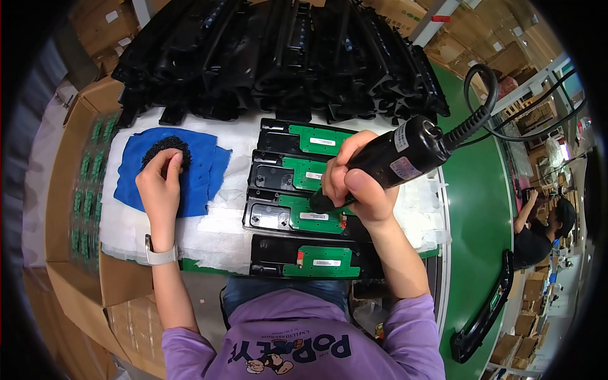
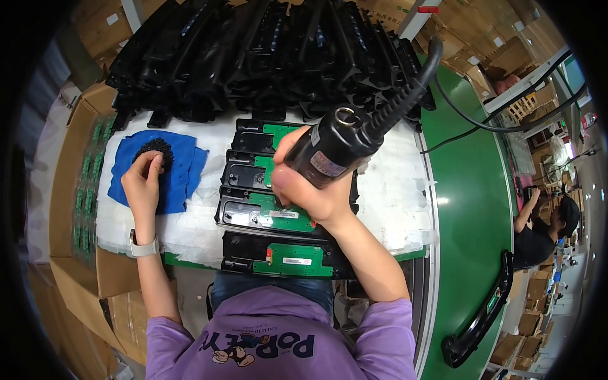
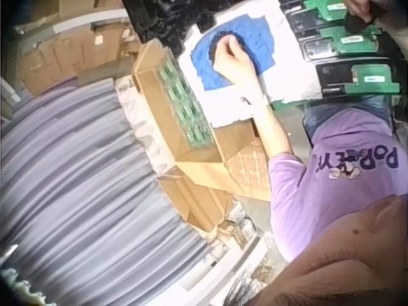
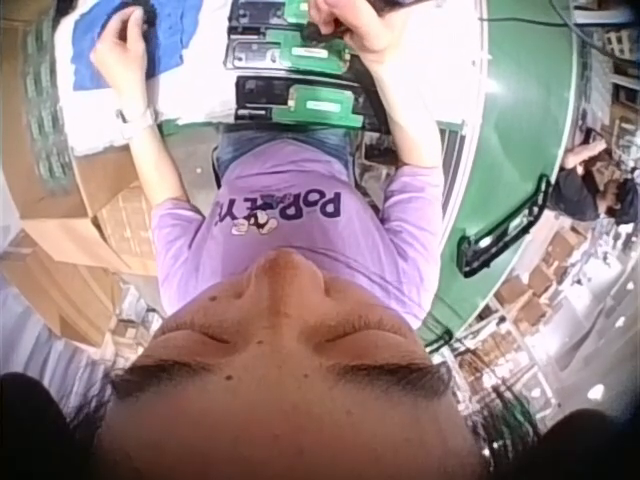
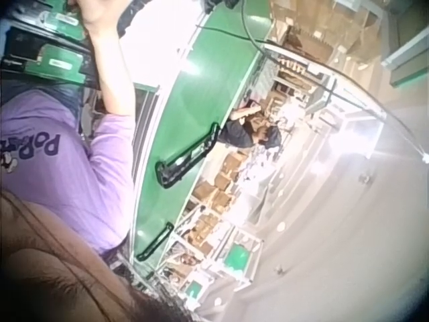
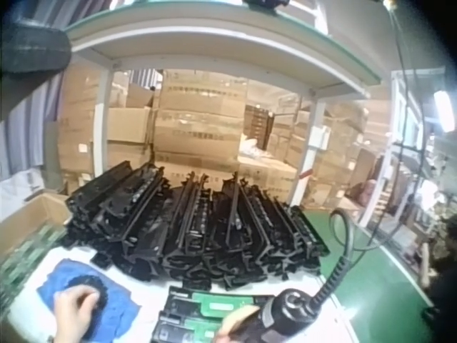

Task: The worker is assembling printer toner cartridges by inserting green plastic components into the black housings and using an electric screwdriver to secure them with screws.

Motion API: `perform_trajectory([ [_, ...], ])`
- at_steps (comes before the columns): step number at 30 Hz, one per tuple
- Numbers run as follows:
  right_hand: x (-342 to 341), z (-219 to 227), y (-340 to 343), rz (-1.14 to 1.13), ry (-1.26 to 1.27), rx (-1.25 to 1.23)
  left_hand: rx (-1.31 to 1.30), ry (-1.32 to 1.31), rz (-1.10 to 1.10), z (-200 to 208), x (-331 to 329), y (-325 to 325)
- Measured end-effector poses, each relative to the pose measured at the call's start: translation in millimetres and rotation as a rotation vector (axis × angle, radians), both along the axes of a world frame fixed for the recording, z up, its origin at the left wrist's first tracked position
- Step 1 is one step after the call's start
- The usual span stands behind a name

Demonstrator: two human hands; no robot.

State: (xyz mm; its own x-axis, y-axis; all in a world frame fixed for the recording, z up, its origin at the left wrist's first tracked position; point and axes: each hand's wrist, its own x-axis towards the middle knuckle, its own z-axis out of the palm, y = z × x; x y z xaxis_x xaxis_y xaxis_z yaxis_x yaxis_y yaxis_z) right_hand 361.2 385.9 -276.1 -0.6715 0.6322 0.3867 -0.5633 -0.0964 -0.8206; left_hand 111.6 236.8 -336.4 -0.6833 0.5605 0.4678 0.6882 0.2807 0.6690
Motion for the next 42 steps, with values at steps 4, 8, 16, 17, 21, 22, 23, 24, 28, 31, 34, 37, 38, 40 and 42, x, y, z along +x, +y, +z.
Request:
perform_trajectory([
  [4,-1,0,0,-0.043,-0.189,0.181,0.181,-0.473,-0.257,-5,14,7],
  [8,-5,1,1,-0.017,-0.236,0.216,0.162,-0.663,-0.484,1,43,21],
  [16,-14,3,-9,0.004,-0.198,0.196,0.043,-0.891,-0.711,-4,89,45],
  [17,-13,3,-8,-0.011,-0.208,0.283,0.057,-0.899,-0.691,-5,90,45],
  [21,-13,2,0,0.060,-0.145,0.271,0.092,-0.931,-0.719,-9,84,44],
  [22,-10,4,1,0.078,-0.134,0.231,0.093,-0.926,-0.717,-9,85,43],
  [23,-8,5,5,0.087,-0.058,0.212,0.138,-0.940,-0.704,-9,87,41],
  [24,-7,7,9,0.095,0.017,0.193,0.183,-0.955,-0.691,-8,89,40],
  [28,-8,21,10,0.078,0.440,0.097,0.217,-1.005,-0.736,-3,92,35],
  [31,-4,24,10,0.033,0.425,0.070,0.184,-1.004,-0.781,-2,91,33],
  [34,-5,20,7,0.005,0.423,0.043,0.179,-1.022,-0.808,-1,93,31],
  [37,-5,18,7,0.006,0.410,0.064,0.165,-1.001,-0.809,-1,94,31],
  [38,-6,16,7,0.008,0.409,0.063,0.160,-0.986,-0.809,-2,94,31],
  [40,-7,14,7,-0.002,0.394,0.109,0.158,-0.979,-0.804,-2,94,31],
  [42,-8,15,3,-0.056,0.366,0.075,0.156,-0.972,-0.802,-2,95,31],
])
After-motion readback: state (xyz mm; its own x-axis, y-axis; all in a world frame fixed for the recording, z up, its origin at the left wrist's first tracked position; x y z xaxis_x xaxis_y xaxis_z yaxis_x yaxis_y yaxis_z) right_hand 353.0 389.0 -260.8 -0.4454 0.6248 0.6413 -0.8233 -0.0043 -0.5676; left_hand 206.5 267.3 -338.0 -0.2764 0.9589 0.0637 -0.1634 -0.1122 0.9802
